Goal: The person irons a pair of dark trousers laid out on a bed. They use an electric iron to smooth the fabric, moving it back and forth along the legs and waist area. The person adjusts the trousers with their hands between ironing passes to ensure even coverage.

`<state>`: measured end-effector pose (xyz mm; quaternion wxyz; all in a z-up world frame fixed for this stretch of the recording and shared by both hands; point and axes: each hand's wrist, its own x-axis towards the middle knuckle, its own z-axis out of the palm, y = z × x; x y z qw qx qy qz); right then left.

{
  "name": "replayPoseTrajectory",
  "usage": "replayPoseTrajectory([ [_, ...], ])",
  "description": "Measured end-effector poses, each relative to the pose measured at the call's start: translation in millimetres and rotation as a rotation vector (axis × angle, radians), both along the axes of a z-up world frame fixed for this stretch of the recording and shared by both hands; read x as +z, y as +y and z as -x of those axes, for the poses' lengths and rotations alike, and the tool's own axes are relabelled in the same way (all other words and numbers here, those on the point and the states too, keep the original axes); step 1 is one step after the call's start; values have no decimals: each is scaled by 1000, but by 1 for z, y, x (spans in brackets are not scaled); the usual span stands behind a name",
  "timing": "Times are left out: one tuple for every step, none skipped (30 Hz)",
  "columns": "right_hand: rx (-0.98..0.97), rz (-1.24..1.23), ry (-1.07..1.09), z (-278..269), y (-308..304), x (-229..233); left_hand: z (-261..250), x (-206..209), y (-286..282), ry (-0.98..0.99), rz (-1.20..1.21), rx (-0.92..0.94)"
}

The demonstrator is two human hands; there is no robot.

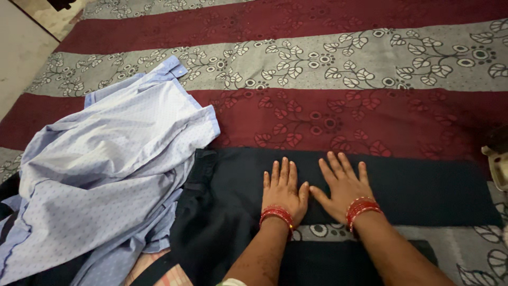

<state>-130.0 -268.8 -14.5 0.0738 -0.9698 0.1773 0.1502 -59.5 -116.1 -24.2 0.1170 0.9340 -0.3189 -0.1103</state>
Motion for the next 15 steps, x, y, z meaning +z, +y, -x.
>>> replayPoseTrajectory([
  [-21, 25, 18, 2, -4, -2, 1, 2, -1, 10, -20, 0],
  [-42, 50, 37, 4, -9, -4, 1, 5, -1, 20, -41, 0],
  [-61, 75, 55, 6, -13, -6, 1, 8, 0, 30, -62, 1],
  [-76, 77, 74, 9, -20, -8, 2, 11, -1, 39, -70, 3],
  [-90, 78, 93, 12, -29, -9, 2, 14, -1, 47, -79, 6],
  [-104, 80, 111, 16, -39, -10, 2, 16, -2, 54, -88, 9],
  [-124, 104, 110, 20, -48, -12, 3, 18, -2, 50, -91, 6],
  [-144, 128, 109, 26, -58, -13, 3, 19, -3, 46, -94, 4],
  [-163, 151, 109, 31, -68, -15, 4, 20, -2, 42, -99, 2],
  [-200, 157, 133, 37, -80, -15, 3, 21, -2, 59, -110, 6],
  [-237, 162, 158, 42, -93, -14, 3, 22, -3, 75, -121, 8],
  [-274, 168, 183, 44, -99, -14, 3, 23, -3, 91, -132, 11],
  [-287, 174, 168, 45, -101, -15, 3, 25, -3, 84, -137, 10],
  [-299, 179, 153, 47, -101, -14, 3, 26, -3, 77, -142, 10],
  [-313, 186, 140, 49, -101, -12, 4, 27, -4, 71, -146, 7],
])
